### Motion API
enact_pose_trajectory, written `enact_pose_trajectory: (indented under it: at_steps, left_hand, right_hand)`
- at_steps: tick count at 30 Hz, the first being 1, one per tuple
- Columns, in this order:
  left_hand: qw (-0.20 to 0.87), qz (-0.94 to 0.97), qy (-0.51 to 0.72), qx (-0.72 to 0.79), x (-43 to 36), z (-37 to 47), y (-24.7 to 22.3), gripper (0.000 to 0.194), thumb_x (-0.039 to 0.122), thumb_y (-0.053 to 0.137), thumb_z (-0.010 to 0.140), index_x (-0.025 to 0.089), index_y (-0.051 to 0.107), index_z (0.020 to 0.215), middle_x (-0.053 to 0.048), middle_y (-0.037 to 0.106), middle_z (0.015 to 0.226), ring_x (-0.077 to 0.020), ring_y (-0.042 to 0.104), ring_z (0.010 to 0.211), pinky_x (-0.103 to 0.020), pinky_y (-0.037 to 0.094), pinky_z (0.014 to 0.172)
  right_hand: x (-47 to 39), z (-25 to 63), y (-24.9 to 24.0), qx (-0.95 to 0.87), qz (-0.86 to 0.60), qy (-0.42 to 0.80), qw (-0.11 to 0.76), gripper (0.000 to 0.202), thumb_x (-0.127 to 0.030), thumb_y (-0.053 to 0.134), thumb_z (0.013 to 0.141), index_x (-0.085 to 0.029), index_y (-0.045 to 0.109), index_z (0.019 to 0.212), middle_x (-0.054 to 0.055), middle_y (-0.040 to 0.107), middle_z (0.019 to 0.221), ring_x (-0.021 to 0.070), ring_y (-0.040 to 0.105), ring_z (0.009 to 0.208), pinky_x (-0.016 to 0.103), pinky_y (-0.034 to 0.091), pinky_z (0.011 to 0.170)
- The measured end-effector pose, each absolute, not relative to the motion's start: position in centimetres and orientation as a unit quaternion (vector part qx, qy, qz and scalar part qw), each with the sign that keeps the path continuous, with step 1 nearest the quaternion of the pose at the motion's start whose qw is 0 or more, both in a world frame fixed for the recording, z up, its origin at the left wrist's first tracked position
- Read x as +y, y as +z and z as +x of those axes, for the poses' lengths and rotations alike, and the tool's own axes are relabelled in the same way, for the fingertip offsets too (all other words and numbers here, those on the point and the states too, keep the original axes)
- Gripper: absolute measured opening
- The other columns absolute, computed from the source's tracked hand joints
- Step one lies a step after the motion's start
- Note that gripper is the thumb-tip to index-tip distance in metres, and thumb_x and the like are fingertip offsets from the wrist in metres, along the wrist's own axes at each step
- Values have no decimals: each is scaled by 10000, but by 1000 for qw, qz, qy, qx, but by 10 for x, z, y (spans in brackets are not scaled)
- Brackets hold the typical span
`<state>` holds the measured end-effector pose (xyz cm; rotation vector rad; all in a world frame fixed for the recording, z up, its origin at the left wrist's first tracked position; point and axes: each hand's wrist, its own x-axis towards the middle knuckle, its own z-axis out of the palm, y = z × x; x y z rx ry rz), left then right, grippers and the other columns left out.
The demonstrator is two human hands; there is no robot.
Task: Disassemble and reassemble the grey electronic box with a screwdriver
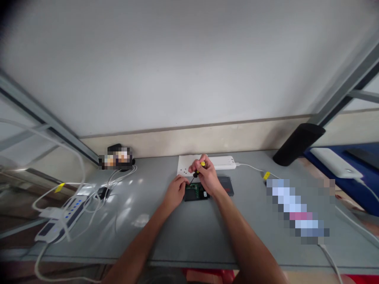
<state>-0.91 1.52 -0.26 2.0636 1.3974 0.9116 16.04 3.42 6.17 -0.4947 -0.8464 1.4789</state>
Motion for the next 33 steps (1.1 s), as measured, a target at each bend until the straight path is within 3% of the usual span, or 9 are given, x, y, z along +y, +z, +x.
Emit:
enact_pose_trajectory:
  at_steps: [4, 8, 13, 18, 21, 24, 27, 31, 33]
  left_hand:
    - [247, 751, 329, 516, 15, -9, -2, 303, 63, 416, 959, 196, 673, 868, -34, 644, 935, -170, 634, 919, -301, 500, 903]
    - [244, 750, 336, 516, 16, -9, -4, 298, 57, 420, 954, 198, 666, 862, -34, 649, 936, -172, 632, 931, -302, 498, 912]
    - [237, 753, 335, 514, 17, -9, -6, 298, 53, 419, 956, 198, 662, 860, -28, 640, 926, -169, 624, 917, -303, 493, 908]
    - [241, 754, 334, 511, 16, -10, -5, 294, 58, 416, 959, 200, 655, 864, -29, 636, 935, -167, 620, 920, -292, 490, 898]
    - [241, 755, 333, 512, 17, -10, -6, 293, 62, 412, 962, 199, 651, 860, -31, 633, 925, -170, 615, 918, -295, 489, 901]
    - [237, 757, 331, 510, 17, -10, -6, 293, 55, 413, 960, 195, 647, 851, -32, 631, 914, -172, 614, 918, -301, 489, 906]
    - [236, 759, 335, 506, 17, -10, -6, 299, 46, 412, 958, 196, 650, 857, -30, 632, 920, -166, 617, 911, -300, 494, 902]
    - [239, 758, 333, 508, 17, -10, -5, 294, 52, 413, 959, 195, 650, 860, -32, 632, 927, -168, 622, 909, -305, 500, 900]
    - [240, 756, 333, 510, 17, -9, -4, 290, 52, 417, 955, 196, 650, 861, -35, 633, 930, -173, 621, 918, -307, 500, 904]
  right_hand:
    - [36, 159, 61, -368, -216, 642, 637, 339, -507, 727, 896, -260, 506, 821, -67, 332, 613, 119, 316, 539, 267, 315, 549]
    - [36, 160, 64, -364, -209, 661, 622, 282, -531, 620, 945, -251, 648, 958, -4, 466, 737, 155, 469, 660, 314, 417, 644]
    - [33, 161, 64, -381, -207, 661, 613, 239, -383, 800, 837, -232, 615, 845, 33, 629, 1006, 182, 628, 892, 329, 461, 800]
    - [33, 156, 60, -398, -208, 639, 625, 322, -390, 799, 857, -255, 508, 840, -51, 513, 689, 122, 490, 621, 272, 388, 633]
    - [36, 153, 59, -402, -213, 626, 634, 269, -496, 678, 936, -258, 562, 891, -48, 437, 676, 121, 409, 594, 272, 361, 594]
    - [37, 152, 59, -408, -221, 624, 628, 311, -550, 581, 974, -258, 652, 1054, -8, 499, 772, 143, 493, 694, 295, 431, 670]
    - [36, 150, 58, -426, -245, 606, 625, 248, -491, 678, 929, -254, 673, 1000, 11, 573, 855, 150, 571, 789, 302, 476, 743]
    - [36, 148, 55, -403, -269, 572, 662, 287, -415, 788, 855, -254, 551, 875, -4, 634, 921, 165, 665, 868, 327, 521, 797]
    - [38, 150, 53, -390, -278, 562, 675, 358, -405, 803, 845, -260, 476, 864, -33, 624, 833, 138, 644, 733, 299, 507, 705]
